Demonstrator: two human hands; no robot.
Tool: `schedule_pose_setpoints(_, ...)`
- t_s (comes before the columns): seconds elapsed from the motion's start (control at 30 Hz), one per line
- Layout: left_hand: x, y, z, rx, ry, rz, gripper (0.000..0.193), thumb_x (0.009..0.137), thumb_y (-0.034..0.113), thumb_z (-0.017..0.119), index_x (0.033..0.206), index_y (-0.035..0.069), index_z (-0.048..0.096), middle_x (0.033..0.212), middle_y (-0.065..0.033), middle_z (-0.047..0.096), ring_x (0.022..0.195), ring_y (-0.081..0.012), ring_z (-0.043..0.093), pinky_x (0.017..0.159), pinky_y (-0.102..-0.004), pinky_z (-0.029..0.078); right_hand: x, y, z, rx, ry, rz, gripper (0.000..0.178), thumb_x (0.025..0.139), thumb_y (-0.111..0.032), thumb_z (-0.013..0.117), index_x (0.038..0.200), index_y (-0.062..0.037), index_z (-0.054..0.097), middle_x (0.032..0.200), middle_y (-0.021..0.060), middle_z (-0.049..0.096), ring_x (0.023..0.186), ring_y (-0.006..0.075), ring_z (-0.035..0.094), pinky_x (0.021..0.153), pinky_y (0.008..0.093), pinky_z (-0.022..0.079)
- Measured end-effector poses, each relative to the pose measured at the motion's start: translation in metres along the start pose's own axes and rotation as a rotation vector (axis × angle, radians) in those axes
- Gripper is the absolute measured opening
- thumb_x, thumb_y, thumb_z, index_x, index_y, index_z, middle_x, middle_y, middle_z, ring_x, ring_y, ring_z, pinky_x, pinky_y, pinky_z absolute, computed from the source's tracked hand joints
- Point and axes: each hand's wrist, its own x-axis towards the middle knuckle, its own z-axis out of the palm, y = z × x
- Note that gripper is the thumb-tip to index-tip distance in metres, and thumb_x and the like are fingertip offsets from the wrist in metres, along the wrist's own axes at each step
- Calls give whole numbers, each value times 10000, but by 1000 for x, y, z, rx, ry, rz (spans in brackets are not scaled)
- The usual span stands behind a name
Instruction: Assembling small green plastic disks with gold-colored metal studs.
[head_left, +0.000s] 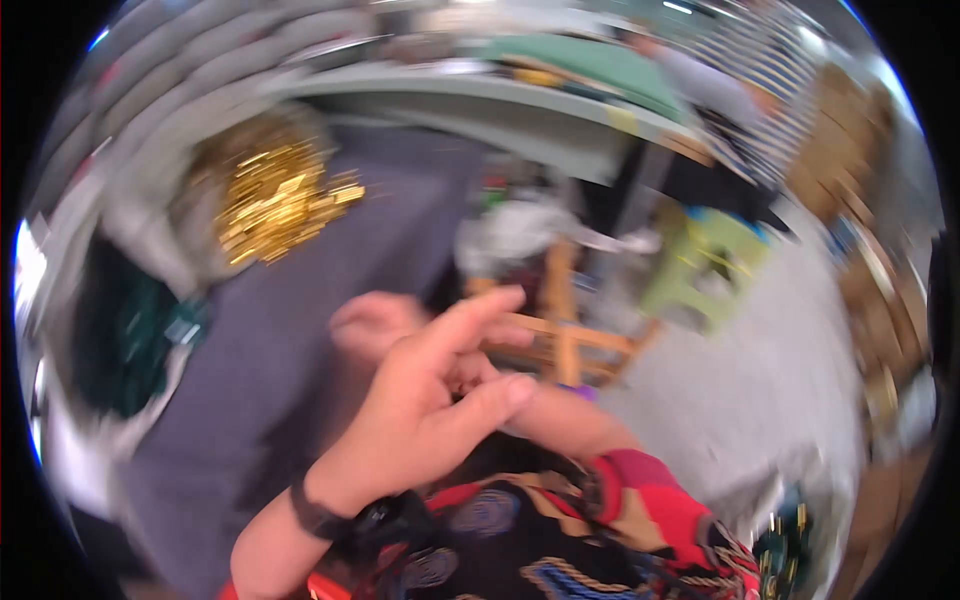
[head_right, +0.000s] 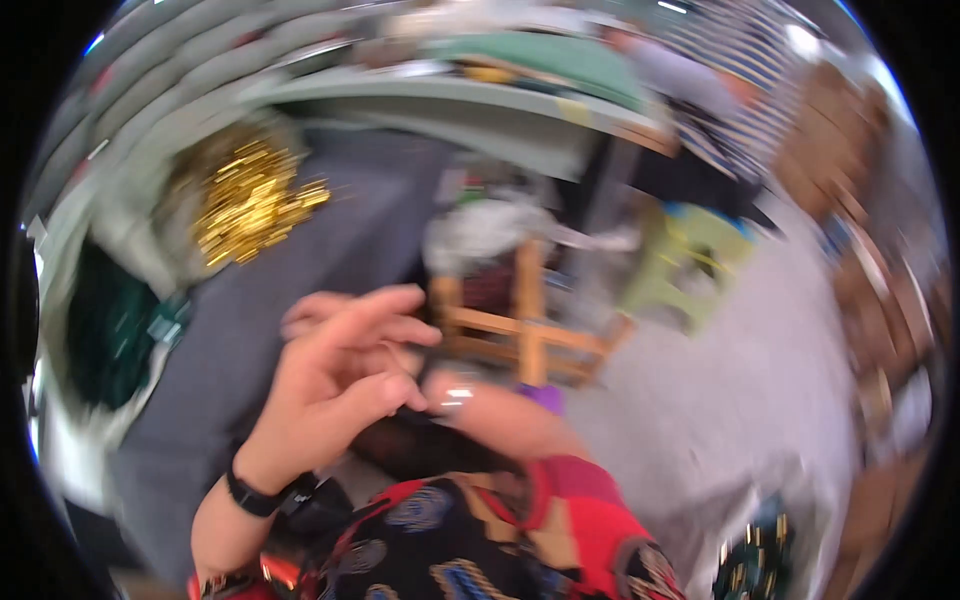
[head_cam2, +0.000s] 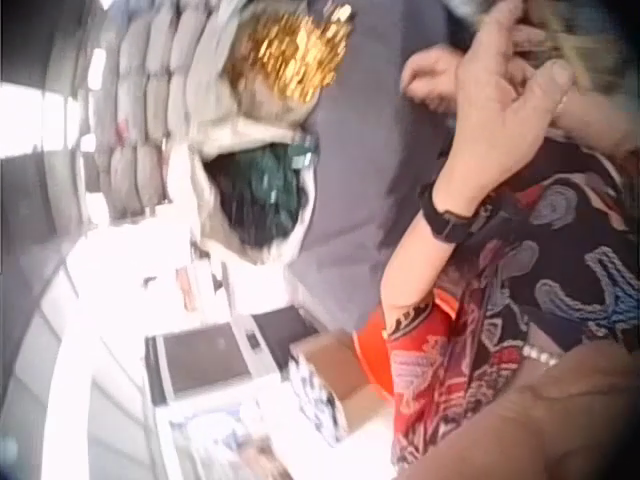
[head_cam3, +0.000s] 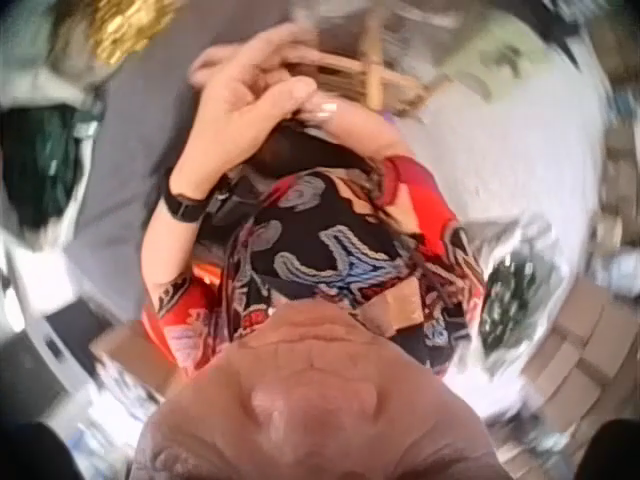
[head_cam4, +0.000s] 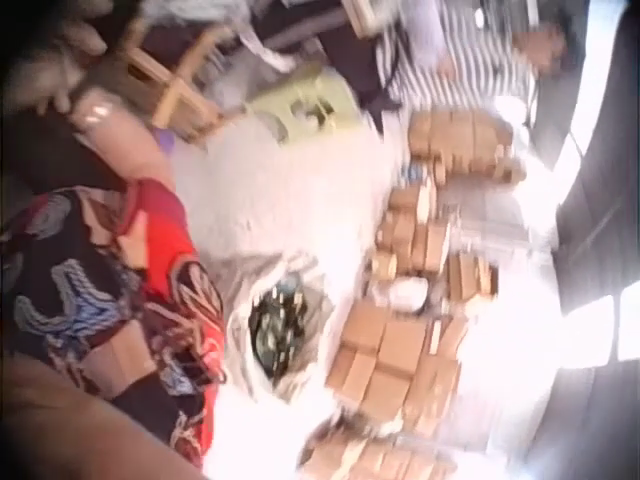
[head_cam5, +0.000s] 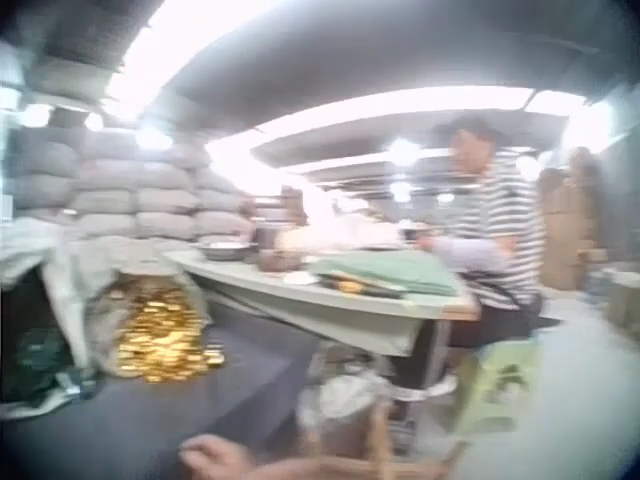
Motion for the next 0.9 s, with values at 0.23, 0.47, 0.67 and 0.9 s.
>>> schedule_pose_setpoints(0.23, -136, -8, -114, 464, 880, -262, 208, 847, 23, 572, 1045, -33, 603, 846, -41, 637, 638, -87, 598, 551, -221, 455, 81, -21, -12, -303, -310, -210, 134, 853, -79, 616, 965, -11, 593, 755, 18, 595, 609, 78, 568, 523, 225, 491)
schedule_pose_setpoints(0.47, -212, 26, -182, 1068, 1131, -575, 242, 820, 151, 606, 990, -17, 644, 741, -108, 653, 635, -154, 640, 562, -308, 494, 186, -25, 14, -1052, -332, -527, 518, 748, -200, 703, 1189, 26, 553, 1118, 240, 602, 1075, 370, 559, 920, 398, 440)
schedule_pose_setpoints(0.67, -166, 31, -228, 1390, 1032, -674, 245, 698, 104, 573, 919, 44, 658, 915, -205, 631, 914, -357, 621, 791, -437, 498, 255, 7, -10, -1375, -392, -499, 465, 676, 14, 636, 1130, -2, 539, 1076, 252, 551, 1022, 408, 534, 881, 421, 441)
schedule_pose_setpoints(0.9, -95, -26, -283, 1764, 1035, -459, 294, 740, 146, 607, 1026, 78, 633, 985, -127, 565, 895, -291, 565, 721, -368, 504, 253, 11, -12, -1356, -304, -391, 483, 644, 60, 647, 1099, 23, 492, 1061, 214, 522, 1010, 375, 536, 878, 413, 434)
